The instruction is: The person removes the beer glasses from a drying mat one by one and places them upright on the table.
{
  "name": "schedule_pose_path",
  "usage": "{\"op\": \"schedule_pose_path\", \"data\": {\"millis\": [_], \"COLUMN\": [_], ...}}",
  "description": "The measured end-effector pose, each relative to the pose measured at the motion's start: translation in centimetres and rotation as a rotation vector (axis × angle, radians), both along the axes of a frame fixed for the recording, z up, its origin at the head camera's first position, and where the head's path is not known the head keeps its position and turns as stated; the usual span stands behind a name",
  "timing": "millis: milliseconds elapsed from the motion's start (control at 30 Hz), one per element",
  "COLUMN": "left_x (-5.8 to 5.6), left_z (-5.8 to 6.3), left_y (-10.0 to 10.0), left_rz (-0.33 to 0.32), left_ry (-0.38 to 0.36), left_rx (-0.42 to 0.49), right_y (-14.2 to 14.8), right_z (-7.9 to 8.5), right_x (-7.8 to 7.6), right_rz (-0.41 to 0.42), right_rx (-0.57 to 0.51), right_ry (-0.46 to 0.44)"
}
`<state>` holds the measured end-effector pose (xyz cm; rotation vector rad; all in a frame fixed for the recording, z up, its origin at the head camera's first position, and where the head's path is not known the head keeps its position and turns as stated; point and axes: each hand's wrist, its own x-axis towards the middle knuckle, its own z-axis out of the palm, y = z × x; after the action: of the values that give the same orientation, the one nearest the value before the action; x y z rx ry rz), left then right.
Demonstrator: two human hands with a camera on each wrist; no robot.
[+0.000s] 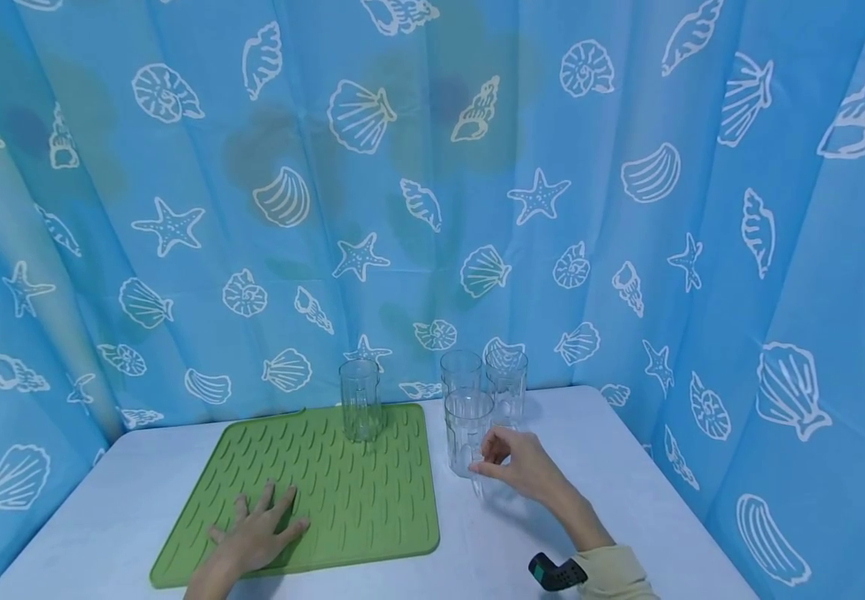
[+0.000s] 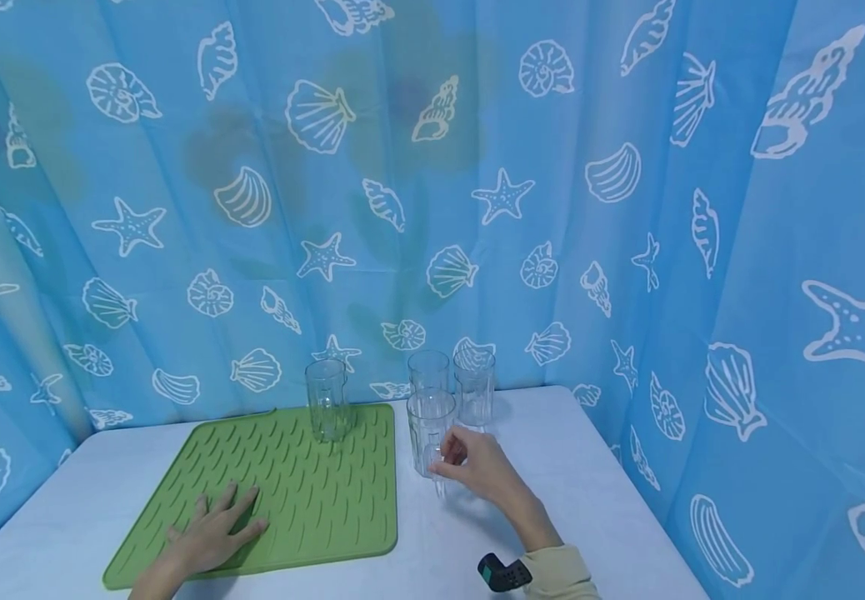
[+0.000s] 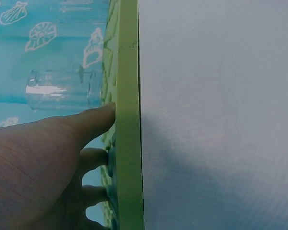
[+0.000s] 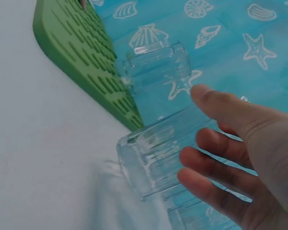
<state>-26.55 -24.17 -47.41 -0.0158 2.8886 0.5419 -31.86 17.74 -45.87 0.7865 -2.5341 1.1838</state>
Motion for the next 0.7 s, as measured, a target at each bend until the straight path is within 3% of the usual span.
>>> {"op": "schedule_pose_path", "data": {"millis": [133,267,467,700], "left_x": [0.0,0.0,0.1,0.1], "left_z": [0.1,0.0,0.1,0.0], "left_y": [0.1,0.1,0.1,0.1], "left_rz": [0.002,0.007,0.008,0.002], "left_ry": [-0.003,-0.009,-0.005,-0.001], "left_rx": [0.005,0.004,0.008,0.006], "right_y": [-0.1,-0.5,-2.0,-4.1], "right_z": [0.8,1.7,2.9,2.6], "right_x": [0.2,0.6,2.0,2.8], "right_rz": [-0.056,-0.056,0.023,0.142], "right_rx": [-0.015,-0.032,-0.036,-0.016], "right_ry": [0.07,0.121,0.149,0.121]}}
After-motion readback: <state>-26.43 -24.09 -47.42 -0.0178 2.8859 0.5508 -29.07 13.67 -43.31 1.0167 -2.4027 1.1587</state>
